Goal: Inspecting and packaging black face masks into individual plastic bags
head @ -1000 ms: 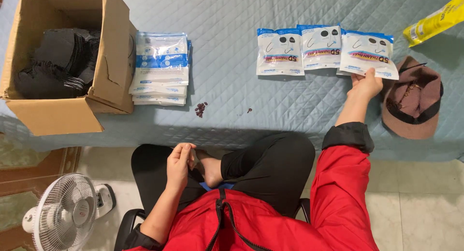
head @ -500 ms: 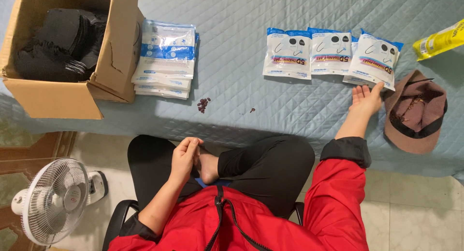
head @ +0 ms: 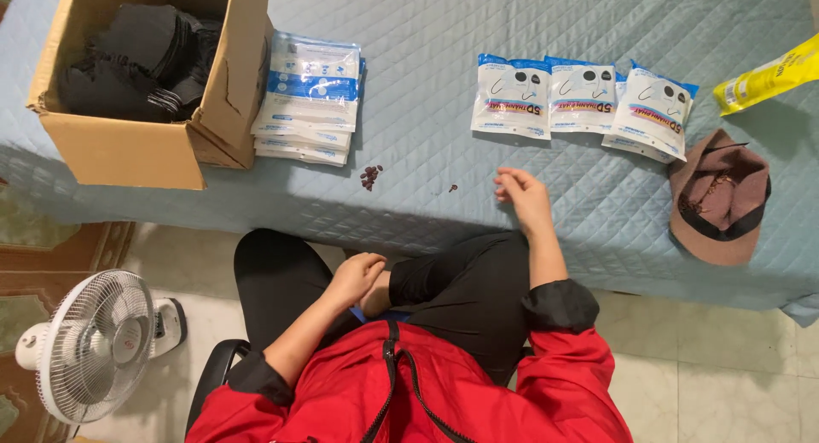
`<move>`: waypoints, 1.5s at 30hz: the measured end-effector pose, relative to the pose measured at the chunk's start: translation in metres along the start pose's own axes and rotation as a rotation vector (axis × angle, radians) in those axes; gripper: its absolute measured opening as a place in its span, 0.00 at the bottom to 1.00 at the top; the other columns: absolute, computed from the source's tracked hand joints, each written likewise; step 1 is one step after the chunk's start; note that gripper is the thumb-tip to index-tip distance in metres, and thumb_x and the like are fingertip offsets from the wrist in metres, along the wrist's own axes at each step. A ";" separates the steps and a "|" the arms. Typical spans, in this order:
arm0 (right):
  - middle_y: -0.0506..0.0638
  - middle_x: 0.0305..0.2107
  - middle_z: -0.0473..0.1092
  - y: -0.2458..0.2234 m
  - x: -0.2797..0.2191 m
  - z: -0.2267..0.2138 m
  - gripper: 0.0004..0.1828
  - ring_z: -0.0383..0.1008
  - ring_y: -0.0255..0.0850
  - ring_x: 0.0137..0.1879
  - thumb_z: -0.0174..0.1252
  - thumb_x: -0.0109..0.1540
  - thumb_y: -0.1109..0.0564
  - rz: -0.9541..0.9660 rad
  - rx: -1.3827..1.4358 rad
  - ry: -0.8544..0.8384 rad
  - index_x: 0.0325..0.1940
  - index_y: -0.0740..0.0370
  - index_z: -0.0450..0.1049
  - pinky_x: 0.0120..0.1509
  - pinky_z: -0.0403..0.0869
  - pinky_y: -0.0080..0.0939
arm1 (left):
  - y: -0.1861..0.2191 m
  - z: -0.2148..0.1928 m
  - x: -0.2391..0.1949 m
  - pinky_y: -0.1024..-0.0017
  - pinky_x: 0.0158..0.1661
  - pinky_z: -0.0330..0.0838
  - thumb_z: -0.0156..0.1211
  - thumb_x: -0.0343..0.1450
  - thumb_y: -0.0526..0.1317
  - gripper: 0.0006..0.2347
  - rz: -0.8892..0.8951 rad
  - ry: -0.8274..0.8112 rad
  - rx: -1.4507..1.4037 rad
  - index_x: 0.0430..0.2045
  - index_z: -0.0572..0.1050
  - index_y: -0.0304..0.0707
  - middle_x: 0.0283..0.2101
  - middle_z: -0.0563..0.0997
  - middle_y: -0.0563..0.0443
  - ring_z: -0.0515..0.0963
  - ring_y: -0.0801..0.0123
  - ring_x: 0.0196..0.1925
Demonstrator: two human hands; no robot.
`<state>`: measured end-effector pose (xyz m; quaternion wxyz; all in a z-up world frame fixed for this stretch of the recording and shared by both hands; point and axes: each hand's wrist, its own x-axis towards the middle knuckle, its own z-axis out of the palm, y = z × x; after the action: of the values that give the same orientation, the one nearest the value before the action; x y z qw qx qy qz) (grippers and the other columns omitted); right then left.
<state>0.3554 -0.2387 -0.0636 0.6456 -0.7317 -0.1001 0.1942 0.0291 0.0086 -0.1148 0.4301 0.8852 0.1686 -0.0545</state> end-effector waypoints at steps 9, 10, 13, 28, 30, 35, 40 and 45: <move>0.47 0.33 0.74 0.058 0.024 -0.022 0.11 0.78 0.47 0.45 0.64 0.61 0.45 -0.137 -0.944 0.144 0.46 0.45 0.81 0.55 0.77 0.50 | -0.052 0.084 0.063 0.47 0.61 0.68 0.32 0.78 0.61 0.29 -0.032 -0.559 0.331 0.57 0.76 0.38 0.56 0.80 0.35 0.76 0.42 0.63; 0.47 0.33 0.74 0.051 0.021 -0.017 0.11 0.78 0.47 0.45 0.64 0.61 0.45 -0.139 -0.947 0.149 0.46 0.45 0.81 0.55 0.77 0.50 | -0.055 0.082 0.066 0.47 0.61 0.68 0.32 0.78 0.61 0.29 -0.026 -0.557 0.331 0.57 0.76 0.38 0.56 0.80 0.35 0.76 0.42 0.63; 0.55 0.42 0.73 0.039 0.018 -0.006 0.14 0.77 0.57 0.53 0.65 0.62 0.48 -0.151 -1.055 0.092 0.49 0.53 0.76 0.63 0.72 0.58 | -0.060 0.078 0.072 0.50 0.65 0.62 0.21 0.77 0.65 0.35 -0.150 -0.634 0.442 0.61 0.73 0.41 0.61 0.78 0.41 0.73 0.50 0.68; 0.66 0.50 0.75 -0.023 0.006 -0.007 0.19 0.72 0.62 0.64 0.59 0.65 0.42 0.152 -0.970 -0.149 0.52 0.55 0.72 0.69 0.68 0.61 | -0.072 0.089 0.091 0.53 0.64 0.69 0.22 0.77 0.57 0.31 -0.143 -0.667 0.590 0.58 0.75 0.41 0.63 0.77 0.44 0.73 0.55 0.68; 0.64 0.49 0.75 -0.018 0.011 -0.007 0.20 0.72 0.60 0.63 0.59 0.64 0.39 0.165 -0.995 -0.162 0.52 0.52 0.72 0.68 0.68 0.58 | -0.078 0.088 0.092 0.56 0.63 0.69 0.25 0.75 0.59 0.30 -0.225 -0.651 0.585 0.59 0.75 0.45 0.63 0.78 0.48 0.74 0.59 0.67; 0.63 0.50 0.76 -0.013 0.015 -0.008 0.22 0.73 0.58 0.64 0.60 0.63 0.37 0.187 -1.010 -0.166 0.52 0.51 0.72 0.68 0.68 0.57 | -0.071 0.085 0.094 0.59 0.66 0.67 0.26 0.75 0.56 0.30 -0.206 -0.710 0.641 0.61 0.73 0.44 0.66 0.75 0.49 0.72 0.60 0.69; 0.63 0.50 0.76 -0.011 0.015 -0.010 0.22 0.73 0.59 0.63 0.60 0.62 0.37 0.179 -1.016 -0.164 0.52 0.51 0.72 0.67 0.69 0.58 | -0.076 0.082 0.090 0.58 0.64 0.69 0.24 0.74 0.57 0.30 -0.130 -0.708 0.749 0.60 0.74 0.50 0.65 0.76 0.53 0.73 0.62 0.68; 0.67 0.49 0.75 -0.024 0.005 -0.008 0.24 0.73 0.61 0.62 0.62 0.61 0.37 0.139 -0.973 -0.179 0.51 0.55 0.73 0.65 0.70 0.60 | -0.076 0.080 0.074 0.60 0.64 0.68 0.23 0.73 0.57 0.31 -0.229 -0.733 0.637 0.60 0.74 0.45 0.65 0.75 0.51 0.73 0.60 0.67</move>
<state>0.3661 -0.2401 -0.0402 0.2037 -0.9336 -0.1851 0.2296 0.0759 0.0088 -0.2392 0.1606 0.8711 0.0775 -0.4576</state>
